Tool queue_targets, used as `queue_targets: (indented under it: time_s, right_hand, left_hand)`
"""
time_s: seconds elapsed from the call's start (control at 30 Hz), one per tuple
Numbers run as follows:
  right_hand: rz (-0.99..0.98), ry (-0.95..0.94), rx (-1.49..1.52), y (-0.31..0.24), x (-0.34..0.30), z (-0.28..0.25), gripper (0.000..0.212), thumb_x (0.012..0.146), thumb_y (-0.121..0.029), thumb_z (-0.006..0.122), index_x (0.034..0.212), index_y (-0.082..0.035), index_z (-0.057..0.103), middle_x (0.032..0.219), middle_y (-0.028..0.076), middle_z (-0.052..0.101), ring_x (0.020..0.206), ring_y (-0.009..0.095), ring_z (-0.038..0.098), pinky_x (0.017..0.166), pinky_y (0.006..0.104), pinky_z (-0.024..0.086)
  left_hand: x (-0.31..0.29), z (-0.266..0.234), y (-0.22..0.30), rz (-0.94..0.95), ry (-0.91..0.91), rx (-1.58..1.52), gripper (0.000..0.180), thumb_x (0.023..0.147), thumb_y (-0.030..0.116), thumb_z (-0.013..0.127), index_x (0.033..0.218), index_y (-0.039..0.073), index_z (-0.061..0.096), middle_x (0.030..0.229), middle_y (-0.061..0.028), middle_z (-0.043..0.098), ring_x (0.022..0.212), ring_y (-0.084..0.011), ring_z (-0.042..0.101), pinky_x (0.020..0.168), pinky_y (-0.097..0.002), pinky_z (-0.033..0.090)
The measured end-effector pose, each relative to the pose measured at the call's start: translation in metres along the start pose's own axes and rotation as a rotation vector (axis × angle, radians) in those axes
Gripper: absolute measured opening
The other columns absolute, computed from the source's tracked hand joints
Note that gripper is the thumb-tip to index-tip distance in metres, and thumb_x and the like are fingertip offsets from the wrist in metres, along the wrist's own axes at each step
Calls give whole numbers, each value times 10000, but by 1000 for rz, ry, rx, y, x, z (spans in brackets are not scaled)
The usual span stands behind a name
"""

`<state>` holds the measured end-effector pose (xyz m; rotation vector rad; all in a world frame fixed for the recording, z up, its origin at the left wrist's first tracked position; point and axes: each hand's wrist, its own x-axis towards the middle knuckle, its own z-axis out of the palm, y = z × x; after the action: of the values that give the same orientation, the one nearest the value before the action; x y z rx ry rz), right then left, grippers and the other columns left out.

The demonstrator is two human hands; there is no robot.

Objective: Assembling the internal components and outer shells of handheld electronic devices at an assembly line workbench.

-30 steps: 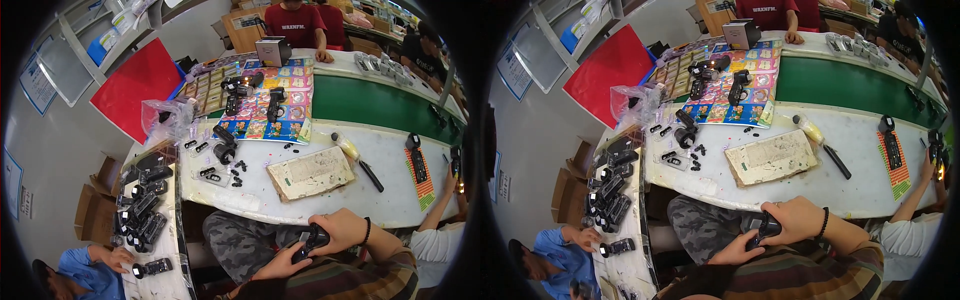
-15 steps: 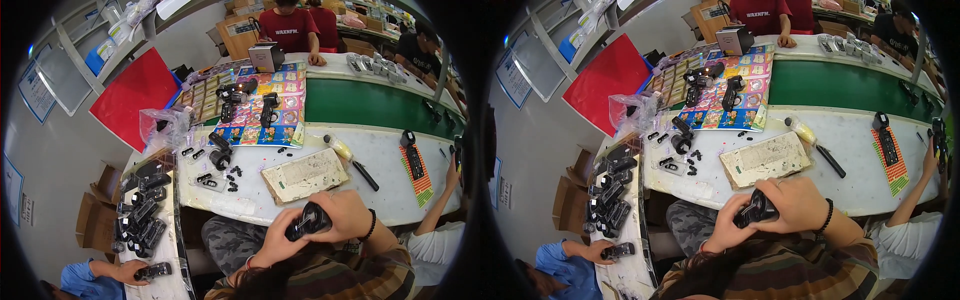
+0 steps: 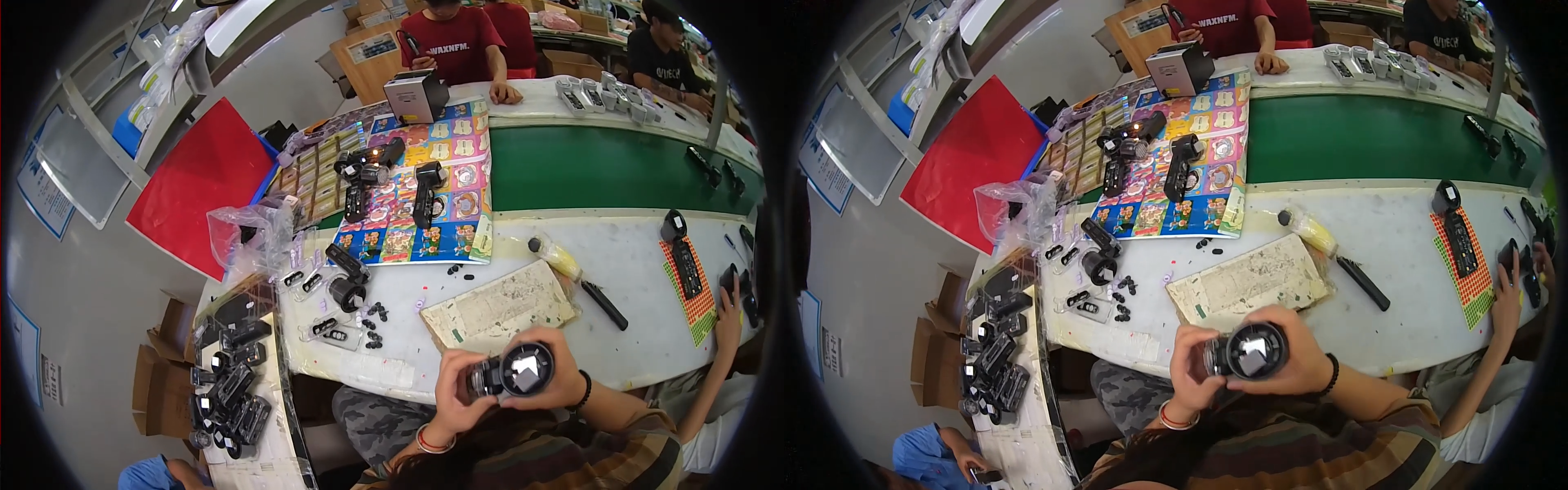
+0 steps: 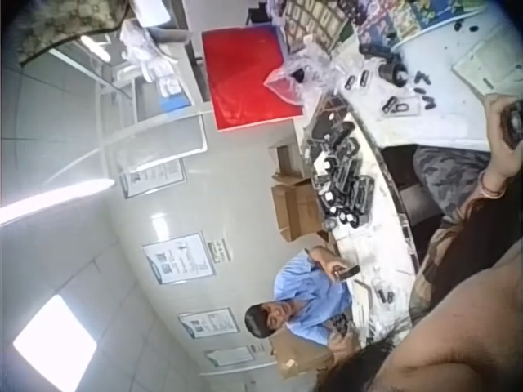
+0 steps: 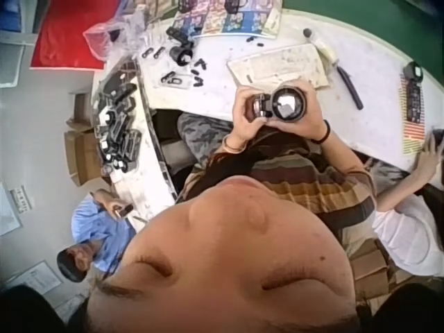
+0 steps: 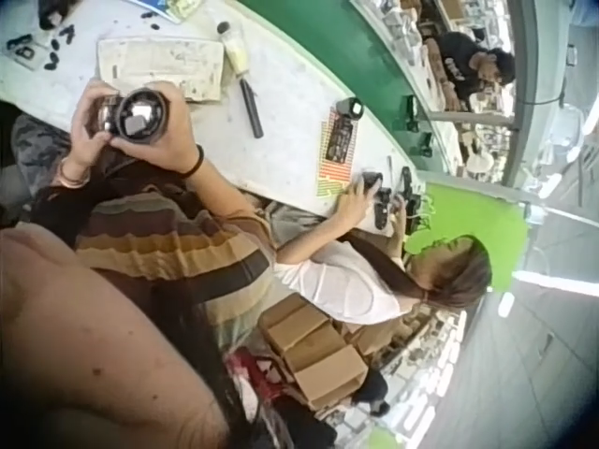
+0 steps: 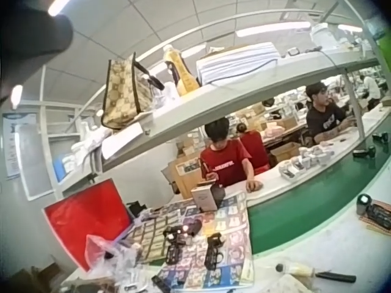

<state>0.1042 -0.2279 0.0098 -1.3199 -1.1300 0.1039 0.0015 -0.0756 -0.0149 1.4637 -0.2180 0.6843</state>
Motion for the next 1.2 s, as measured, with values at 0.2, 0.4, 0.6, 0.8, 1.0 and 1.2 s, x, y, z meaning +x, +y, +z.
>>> queue_targets:
  time_s: [0.2, 0.4, 0.6, 0.8, 1.0, 1.2]
  right_hand:
    - [-59, 19, 137, 7, 10, -6, 817, 546, -112, 886, 1197, -38, 398, 981, 154, 583, 864, 244, 613, 732, 331, 492]
    - [-84, -33, 60, 9, 12, -18, 800, 544, -243, 890, 1181, -70, 439, 936, 136, 635, 783, 276, 644, 649, 322, 531]
    - [1, -166, 263, 37, 5, -21, 866, 663, -292, 838, 1352, -104, 348, 1106, 201, 559, 937, 345, 578, 764, 451, 481]
    - [30, -118, 290, 44, 7, -24, 861, 634, -204, 857, 1319, -82, 350, 1082, 223, 547, 916, 335, 576, 751, 430, 486]
    - [69, -106, 265, 36, 3, -21, 864, 646, -188, 849, 1317, -95, 313, 1101, 229, 532, 963, 322, 580, 788, 478, 476]
    - [268, 58, 349, 27, -4, -18, 830, 586, -74, 854, 1268, -101, 381, 1032, 159, 609, 918, 246, 612, 797, 378, 486]
  left_hand:
    - [9, -8, -18, 135, -114, 98, 481, 706, 159, 773, 1090, 22, 519, 1106, -162, 419, 992, -269, 456, 850, -356, 382]
    - [55, -14, 8, 344, -325, 369, 268, 627, 222, 793, 776, 116, 597, 934, -91, 534, 703, -243, 527, 615, -320, 395]
    - [84, -13, -19, 363, -464, 199, 401, 664, 118, 676, 480, 134, 321, 515, -6, 226, 403, -189, 230, 422, -354, 155]
    - [27, -24, -41, 378, -74, -114, 181, 729, 159, 686, 686, 166, 511, 711, 21, 358, 675, -171, 312, 586, -310, 257]
    - [27, -41, -21, 322, -225, 120, 339, 728, 207, 698, 629, 173, 376, 760, -7, 401, 758, -193, 415, 616, -308, 352]
    - [41, -51, -23, 552, -276, 288, 323, 768, 401, 692, 727, 99, 583, 808, -44, 569, 559, -182, 545, 479, -294, 366]
